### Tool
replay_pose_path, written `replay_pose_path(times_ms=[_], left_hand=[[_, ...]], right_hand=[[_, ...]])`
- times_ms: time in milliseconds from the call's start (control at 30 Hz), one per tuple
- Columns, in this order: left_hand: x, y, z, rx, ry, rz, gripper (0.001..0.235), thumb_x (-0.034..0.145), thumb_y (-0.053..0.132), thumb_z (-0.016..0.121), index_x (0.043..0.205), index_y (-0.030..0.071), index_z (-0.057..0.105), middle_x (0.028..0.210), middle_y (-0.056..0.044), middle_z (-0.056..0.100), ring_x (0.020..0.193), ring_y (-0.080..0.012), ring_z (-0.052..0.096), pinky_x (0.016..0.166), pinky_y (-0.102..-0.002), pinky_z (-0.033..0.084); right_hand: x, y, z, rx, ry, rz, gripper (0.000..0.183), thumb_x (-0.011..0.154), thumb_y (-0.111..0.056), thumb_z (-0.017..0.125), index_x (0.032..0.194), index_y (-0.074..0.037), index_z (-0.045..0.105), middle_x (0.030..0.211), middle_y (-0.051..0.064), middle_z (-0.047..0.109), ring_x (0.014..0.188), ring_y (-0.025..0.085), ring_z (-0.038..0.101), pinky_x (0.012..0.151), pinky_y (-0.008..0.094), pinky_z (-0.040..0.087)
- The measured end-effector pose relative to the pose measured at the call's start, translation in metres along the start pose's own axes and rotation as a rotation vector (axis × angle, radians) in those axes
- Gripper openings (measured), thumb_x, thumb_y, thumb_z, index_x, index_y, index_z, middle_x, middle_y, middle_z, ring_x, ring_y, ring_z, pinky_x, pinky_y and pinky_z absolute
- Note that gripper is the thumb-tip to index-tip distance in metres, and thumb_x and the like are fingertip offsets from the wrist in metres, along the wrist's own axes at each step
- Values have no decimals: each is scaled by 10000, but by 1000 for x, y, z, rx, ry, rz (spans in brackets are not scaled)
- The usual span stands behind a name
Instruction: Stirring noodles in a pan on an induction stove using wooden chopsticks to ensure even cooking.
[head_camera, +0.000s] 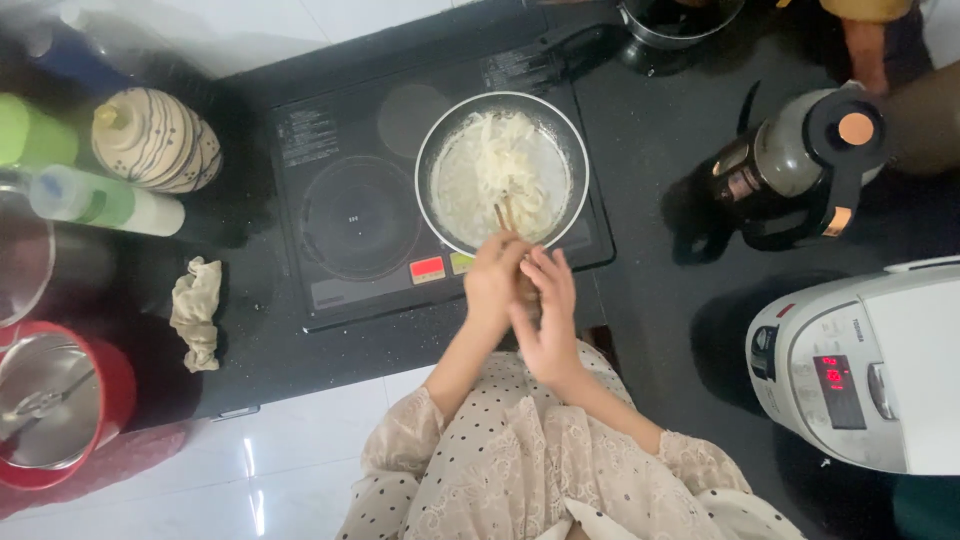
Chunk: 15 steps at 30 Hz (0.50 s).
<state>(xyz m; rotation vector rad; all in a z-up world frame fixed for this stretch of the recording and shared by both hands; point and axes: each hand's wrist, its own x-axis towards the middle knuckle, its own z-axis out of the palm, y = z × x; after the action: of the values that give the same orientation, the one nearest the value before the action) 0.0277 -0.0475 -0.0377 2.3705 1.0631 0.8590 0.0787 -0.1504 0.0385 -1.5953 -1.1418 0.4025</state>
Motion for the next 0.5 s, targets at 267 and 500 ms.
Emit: replay_pose_path(times_ms=[267, 500], left_hand=[[40, -64, -68, -230, 109, -372, 60, 877, 244, 774, 925, 212, 754, 921, 20, 725, 818, -148, 709, 766, -244, 547], [121, -84, -91, -139, 171, -130, 116, 939, 126, 677, 1029, 162, 741, 943, -46, 716, 899, -239, 700, 781, -321, 557]], right_hand=[[-47, 77, -20, 188, -449, 833, 970, 891, -321, 694, 1532, -28, 27, 1542, 284, 145, 1439, 448, 168, 1154, 600, 183], [-84, 151, 8, 659, -518, 1176, 408, 935, -347, 667, 1161, -11, 615, 905, 166, 683, 770, 259, 711, 716, 376, 584]])
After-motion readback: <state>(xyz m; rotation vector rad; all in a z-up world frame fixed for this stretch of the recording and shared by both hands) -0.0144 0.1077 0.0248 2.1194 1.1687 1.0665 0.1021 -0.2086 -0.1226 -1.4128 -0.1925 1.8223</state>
